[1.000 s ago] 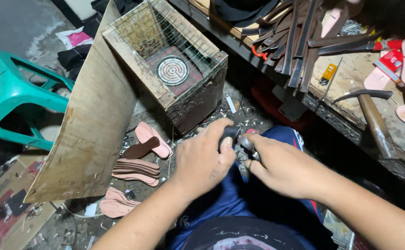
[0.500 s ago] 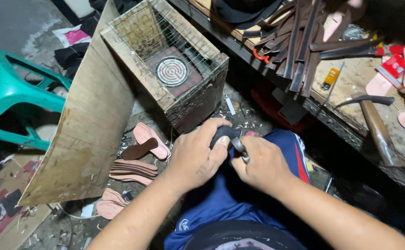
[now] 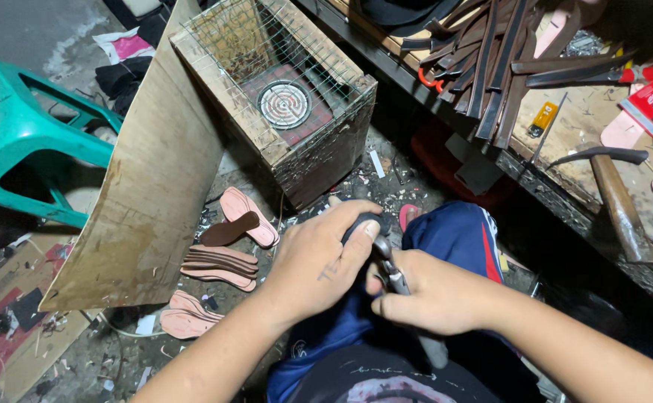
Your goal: The person sits on the floor of a shoe workshop and lasts a shoe upper over an insole on their lap. They use last pincers to pull and grip the upper material, then hammer the edges to set it, working the shoe over and repositioning it between pulls.
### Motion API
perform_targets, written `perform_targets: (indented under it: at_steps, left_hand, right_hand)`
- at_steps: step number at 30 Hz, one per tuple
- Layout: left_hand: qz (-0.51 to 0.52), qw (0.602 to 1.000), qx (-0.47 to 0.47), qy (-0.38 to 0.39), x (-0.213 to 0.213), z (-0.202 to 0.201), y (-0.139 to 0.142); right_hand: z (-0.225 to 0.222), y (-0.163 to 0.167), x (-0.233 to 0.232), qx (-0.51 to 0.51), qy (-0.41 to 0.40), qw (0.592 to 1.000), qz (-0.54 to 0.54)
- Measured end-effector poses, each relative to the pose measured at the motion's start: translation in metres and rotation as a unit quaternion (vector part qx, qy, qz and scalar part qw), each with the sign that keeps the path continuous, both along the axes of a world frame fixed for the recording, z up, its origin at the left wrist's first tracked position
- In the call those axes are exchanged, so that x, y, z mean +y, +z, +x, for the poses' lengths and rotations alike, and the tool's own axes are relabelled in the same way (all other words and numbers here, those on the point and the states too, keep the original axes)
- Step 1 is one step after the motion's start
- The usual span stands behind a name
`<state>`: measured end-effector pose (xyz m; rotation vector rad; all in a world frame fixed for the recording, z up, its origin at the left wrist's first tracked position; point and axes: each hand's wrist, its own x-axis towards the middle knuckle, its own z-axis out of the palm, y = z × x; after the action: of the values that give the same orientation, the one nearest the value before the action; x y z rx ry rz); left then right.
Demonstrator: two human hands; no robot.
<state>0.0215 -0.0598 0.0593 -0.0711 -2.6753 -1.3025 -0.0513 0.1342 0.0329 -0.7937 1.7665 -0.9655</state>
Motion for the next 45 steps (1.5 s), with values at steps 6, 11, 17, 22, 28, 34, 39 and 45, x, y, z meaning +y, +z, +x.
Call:
perform_targets:
  at_steps: [6,11,17,22,28,34,39,45]
  left_hand:
    - [-0.080,0.995,0.043,0.029,0.010,-0.006,-0.005]
    - [-0.102,0.993,0.058,0.009,0.021,-0.005,-0.010]
    - [-0.089,0.993,0.075,0.002,0.024,-0.007,-0.016]
    - [-0.073,0.995,0.071,0.006,0.001,-0.018,-0.016]
    - [-0.051,0.992,0.112,-0.031,-0.012,-0.011,-0.013]
    - [0.003,0.999,0.019,-0.027,-0.012,-0.002,-0.007]
    - [-0.090,0.996,-0.002,0.003,-0.013,-0.013,-0.006]
    - [-0.145,0.989,0.040,-0.009,-0.004,-0.016,-0.014]
  right_hand:
    - [-0.001,0.008,0.008,0.092,-0.050,0.993,0.047]
    - [-0.008,0.031,0.021,0.186,-0.013,0.973,0.137]
    - [-0.006,0.014,0.025,0.277,-0.022,0.931,0.236]
    - [0.002,-0.030,-0.024,0.479,-0.183,0.855,-0.080]
    - [0.017,-0.003,-0.017,0.361,-0.061,0.928,0.073]
    - [0.001,0.004,-0.013,0.093,0.037,0.994,0.037]
    - [0.002,-0.025,-0.013,0.012,-0.038,0.999,0.004]
    - [-0.006,-0.019,0.004,-0.048,-0.077,0.994,-0.063]
